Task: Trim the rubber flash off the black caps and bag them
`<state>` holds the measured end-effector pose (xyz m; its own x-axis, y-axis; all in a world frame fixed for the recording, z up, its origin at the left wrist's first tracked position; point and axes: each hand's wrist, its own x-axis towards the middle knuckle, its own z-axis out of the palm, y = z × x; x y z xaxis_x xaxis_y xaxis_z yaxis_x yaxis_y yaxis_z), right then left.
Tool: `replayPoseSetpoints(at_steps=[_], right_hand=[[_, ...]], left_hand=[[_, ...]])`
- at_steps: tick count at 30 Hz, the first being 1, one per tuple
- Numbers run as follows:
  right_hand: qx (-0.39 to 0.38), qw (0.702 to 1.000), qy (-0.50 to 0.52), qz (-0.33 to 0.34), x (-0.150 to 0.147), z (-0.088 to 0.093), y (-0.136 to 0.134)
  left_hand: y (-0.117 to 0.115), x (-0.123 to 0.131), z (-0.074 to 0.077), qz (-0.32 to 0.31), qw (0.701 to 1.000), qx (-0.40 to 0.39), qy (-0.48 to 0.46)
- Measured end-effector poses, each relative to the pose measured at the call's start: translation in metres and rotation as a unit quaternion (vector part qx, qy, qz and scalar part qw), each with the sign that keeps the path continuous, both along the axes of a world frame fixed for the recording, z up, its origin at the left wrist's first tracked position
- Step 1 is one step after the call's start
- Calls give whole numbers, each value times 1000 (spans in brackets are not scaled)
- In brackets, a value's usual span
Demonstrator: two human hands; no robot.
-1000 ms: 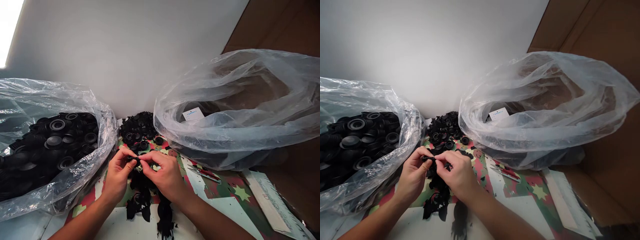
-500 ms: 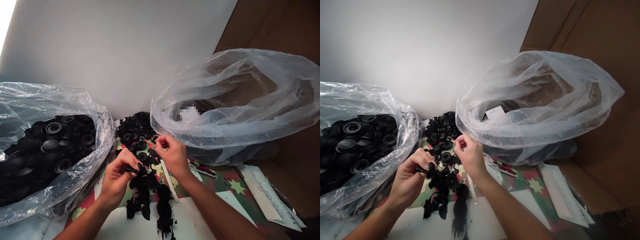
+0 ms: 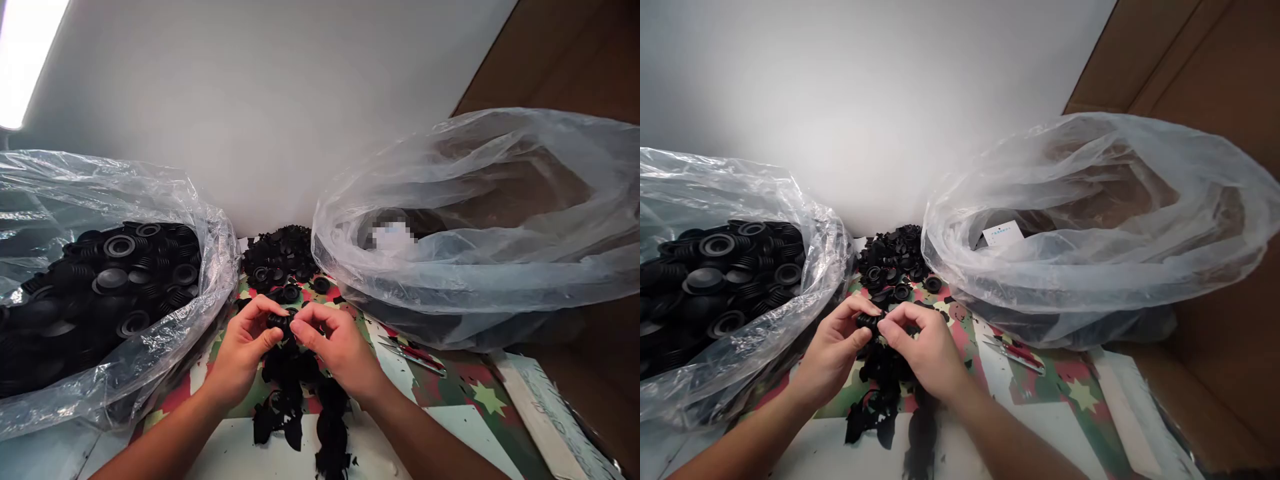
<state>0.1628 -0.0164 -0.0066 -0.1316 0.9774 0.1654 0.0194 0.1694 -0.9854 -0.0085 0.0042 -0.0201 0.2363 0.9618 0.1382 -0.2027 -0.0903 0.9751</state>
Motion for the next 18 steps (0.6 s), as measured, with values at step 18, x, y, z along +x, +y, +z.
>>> replayPoseSetpoints(at_steps=[18], right_hand=[[12,1000,-7,-5,2,-12,2]], left_hand=[[-3,-1,11,38,994,80,61]])
